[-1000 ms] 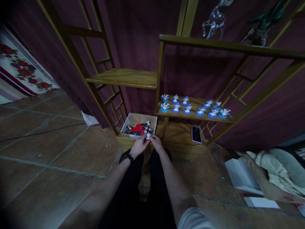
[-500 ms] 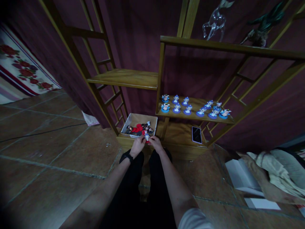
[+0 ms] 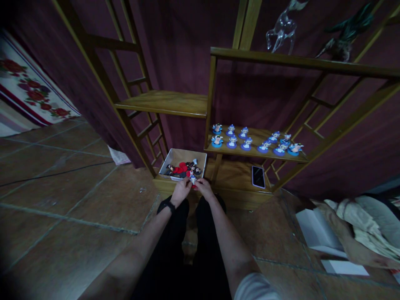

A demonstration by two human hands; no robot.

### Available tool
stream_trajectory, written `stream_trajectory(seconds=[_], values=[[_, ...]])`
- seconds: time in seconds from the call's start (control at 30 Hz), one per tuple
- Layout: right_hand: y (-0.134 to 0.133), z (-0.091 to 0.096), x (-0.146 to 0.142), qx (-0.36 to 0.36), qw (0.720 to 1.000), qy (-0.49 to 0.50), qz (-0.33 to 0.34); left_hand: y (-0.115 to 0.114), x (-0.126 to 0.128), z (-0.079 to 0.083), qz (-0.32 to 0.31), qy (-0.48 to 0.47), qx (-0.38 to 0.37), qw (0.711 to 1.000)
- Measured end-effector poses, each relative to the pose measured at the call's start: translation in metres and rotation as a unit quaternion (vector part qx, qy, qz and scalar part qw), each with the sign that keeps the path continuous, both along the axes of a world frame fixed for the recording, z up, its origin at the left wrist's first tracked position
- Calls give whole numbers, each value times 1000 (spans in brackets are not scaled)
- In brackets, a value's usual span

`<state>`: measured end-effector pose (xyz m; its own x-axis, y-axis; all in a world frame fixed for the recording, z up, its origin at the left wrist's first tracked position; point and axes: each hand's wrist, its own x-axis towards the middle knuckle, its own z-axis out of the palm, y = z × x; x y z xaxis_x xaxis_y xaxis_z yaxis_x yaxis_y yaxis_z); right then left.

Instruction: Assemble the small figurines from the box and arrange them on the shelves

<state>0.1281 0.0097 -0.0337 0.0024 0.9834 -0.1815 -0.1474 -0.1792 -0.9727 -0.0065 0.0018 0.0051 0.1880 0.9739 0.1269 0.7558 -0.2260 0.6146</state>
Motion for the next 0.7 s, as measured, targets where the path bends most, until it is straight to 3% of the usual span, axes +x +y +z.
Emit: stream_trajectory(seconds=[0.7], values=[[0,-1,1,4,1000,18,-8,6,1,-7,1,-14,11,1000]])
